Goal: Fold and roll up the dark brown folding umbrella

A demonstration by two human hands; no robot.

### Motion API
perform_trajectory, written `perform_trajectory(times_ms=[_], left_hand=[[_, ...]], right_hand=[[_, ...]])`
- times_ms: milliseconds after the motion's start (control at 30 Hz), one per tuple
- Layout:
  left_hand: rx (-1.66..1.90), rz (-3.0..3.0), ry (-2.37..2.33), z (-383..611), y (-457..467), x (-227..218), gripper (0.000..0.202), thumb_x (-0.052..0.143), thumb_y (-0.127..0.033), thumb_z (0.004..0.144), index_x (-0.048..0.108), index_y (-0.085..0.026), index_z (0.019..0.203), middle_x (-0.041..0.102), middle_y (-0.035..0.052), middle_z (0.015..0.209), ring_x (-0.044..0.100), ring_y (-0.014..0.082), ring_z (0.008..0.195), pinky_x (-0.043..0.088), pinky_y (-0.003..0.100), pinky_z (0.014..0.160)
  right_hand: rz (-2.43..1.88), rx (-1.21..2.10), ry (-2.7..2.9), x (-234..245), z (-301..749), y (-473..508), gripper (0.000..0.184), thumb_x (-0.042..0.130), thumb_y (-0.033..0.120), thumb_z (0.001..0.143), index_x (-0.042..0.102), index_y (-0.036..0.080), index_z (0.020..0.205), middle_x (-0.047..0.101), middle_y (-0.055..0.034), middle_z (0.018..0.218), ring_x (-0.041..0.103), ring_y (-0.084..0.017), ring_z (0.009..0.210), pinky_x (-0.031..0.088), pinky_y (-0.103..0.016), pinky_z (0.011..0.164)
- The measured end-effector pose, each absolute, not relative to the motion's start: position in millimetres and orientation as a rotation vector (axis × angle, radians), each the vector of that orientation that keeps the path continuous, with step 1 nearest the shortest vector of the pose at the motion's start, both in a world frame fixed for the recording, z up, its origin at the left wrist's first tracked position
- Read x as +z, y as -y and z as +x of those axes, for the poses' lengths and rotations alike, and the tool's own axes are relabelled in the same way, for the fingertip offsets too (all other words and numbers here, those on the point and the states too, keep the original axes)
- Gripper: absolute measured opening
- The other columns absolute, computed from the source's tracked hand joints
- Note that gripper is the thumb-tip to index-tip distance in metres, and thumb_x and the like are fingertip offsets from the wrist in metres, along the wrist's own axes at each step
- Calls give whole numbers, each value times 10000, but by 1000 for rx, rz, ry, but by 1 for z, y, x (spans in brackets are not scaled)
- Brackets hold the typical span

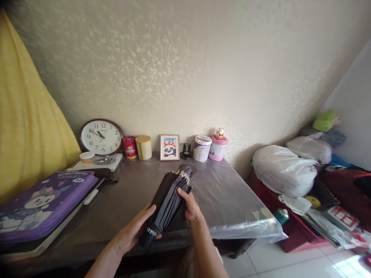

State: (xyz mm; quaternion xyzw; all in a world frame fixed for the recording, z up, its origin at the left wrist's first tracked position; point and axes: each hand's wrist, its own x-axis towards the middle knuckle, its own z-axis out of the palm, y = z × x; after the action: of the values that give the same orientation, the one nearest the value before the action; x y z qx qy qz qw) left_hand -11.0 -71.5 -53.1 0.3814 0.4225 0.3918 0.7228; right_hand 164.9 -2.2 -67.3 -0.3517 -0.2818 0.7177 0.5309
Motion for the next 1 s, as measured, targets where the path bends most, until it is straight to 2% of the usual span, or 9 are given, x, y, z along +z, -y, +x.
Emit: perform_trajectory(times_ms=[133,233,400,500,633,700,800,900,1000], left_hand=[[813,763,-946,1,74,-62,443,573,-571,700,497,-163,856,573,-14,576,531,114,413,427,233,379],[879,765,-910,1,74,-63,404,556,-560,721,477,-164,731,474,-61,444,413,68,311,343,183,307],[903,787,-827,-11,73,-57,393,518,-542,760,471,-164,665,434,-66,382,375,58,275,301,169,288],[919,782,-809,-15,73,-56,393,520,-531,765,474,-161,643,431,-62,366,359,54,266,301,172,289],[905,742,-751,-17,71,-59,409,522,-536,760,465,-160,610,408,-64,354,339,47,255,279,169,285],[853,730,-693,-17,70,-60,427,495,-551,769,481,-152,617,389,-66,344,324,40,253,267,164,288],[776,750,-611,-17,69,-60,469,437,-575,786,509,-139,631,366,-67,351,295,28,254,245,159,293],[764,768,-557,-17,69,-59,487,430,-588,778,499,-138,604,354,-67,410,263,12,269,236,162,287],[758,755,-491,-15,69,-59,461,463,-565,763,492,-137,594,371,-57,483,249,0,287,229,161,276]], right_hand=[[-860,1693,759,-64,157,6,317,734,315,633,605,155,875,682,-21,699,636,-163,615,515,-271,619],[-955,1630,812,-62,158,7,277,706,380,667,599,163,802,635,5,601,580,-118,516,473,-204,487],[-806,1751,985,-57,173,6,358,570,512,752,610,171,857,637,-28,754,586,-129,630,481,-203,488],[-699,1852,949,-56,181,5,401,519,546,773,602,160,840,600,-13,676,562,-112,568,472,-198,470],[-566,1934,853,-56,185,5,294,551,427,786,591,143,848,609,-28,712,587,-131,625,503,-227,490],[-551,1909,867,-58,183,6,187,616,301,743,585,150,848,619,-26,745,601,-140,661,494,-208,455],[-595,1827,920,-62,178,7,213,693,157,645,577,173,823,606,14,666,594,-118,593,448,-154,405],[-631,1746,942,-65,170,7,246,738,165,601,584,183,791,579,43,589,564,-95,521,458,-166,444],[-633,1648,942,-64,163,7,272,772,253,569,604,178,769,606,30,631,554,-89,523,475,-197,513]])
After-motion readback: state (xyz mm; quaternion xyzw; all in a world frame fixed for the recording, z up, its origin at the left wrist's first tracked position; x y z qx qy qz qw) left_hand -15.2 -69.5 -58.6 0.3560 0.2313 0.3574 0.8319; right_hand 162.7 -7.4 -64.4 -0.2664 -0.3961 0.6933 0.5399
